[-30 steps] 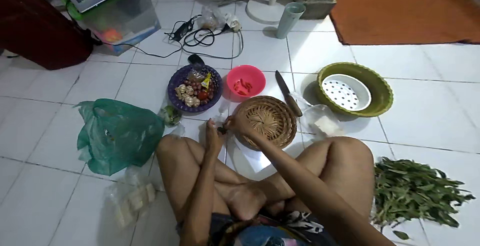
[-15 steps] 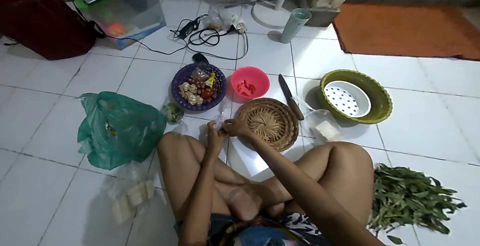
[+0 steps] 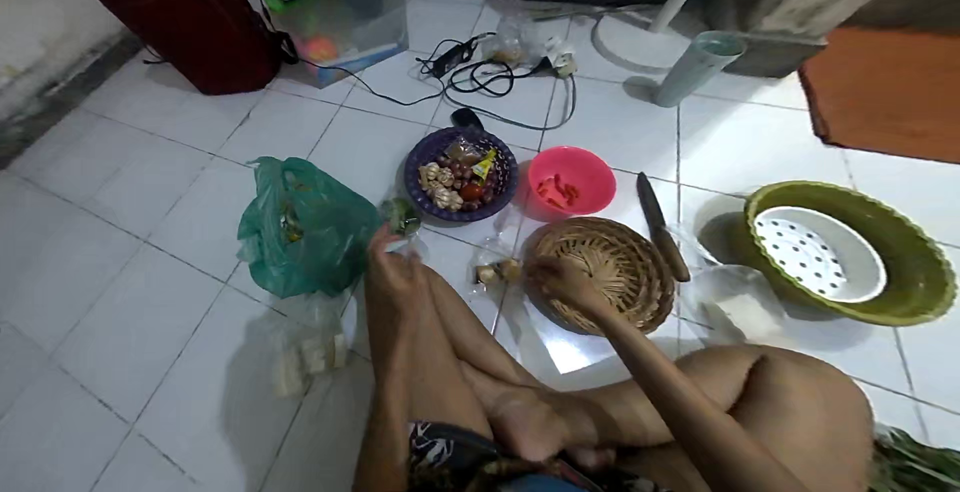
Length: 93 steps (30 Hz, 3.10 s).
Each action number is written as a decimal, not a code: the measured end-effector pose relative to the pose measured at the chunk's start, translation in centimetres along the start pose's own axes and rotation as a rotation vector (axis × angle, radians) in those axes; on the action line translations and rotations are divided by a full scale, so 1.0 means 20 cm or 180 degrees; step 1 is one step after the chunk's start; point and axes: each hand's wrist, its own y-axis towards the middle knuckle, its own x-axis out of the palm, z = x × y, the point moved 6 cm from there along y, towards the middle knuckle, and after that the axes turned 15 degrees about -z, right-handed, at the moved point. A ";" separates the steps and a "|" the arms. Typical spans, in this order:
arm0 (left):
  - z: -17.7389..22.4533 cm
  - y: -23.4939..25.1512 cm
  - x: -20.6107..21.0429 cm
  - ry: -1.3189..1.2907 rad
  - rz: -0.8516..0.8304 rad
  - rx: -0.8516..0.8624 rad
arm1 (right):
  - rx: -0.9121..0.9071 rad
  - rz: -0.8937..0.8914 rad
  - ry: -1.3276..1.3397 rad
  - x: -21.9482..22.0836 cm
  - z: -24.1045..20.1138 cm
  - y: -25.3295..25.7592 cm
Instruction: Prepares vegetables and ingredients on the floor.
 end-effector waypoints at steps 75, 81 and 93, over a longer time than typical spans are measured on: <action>0.56 0.69 -1.15 0.2051 -0.0015 0.1000 | -0.1390 0.0162 0.0252 0.06 -0.10 -0.52; 1.12 0.48 -0.92 0.2699 -0.0094 0.2794 | -0.2723 0.0646 -0.1011 0.04 -0.58 -0.72; 1.49 -0.19 0.02 0.0060 -0.1722 0.4016 | -0.2704 0.0980 -0.1198 -0.06 -0.66 -1.11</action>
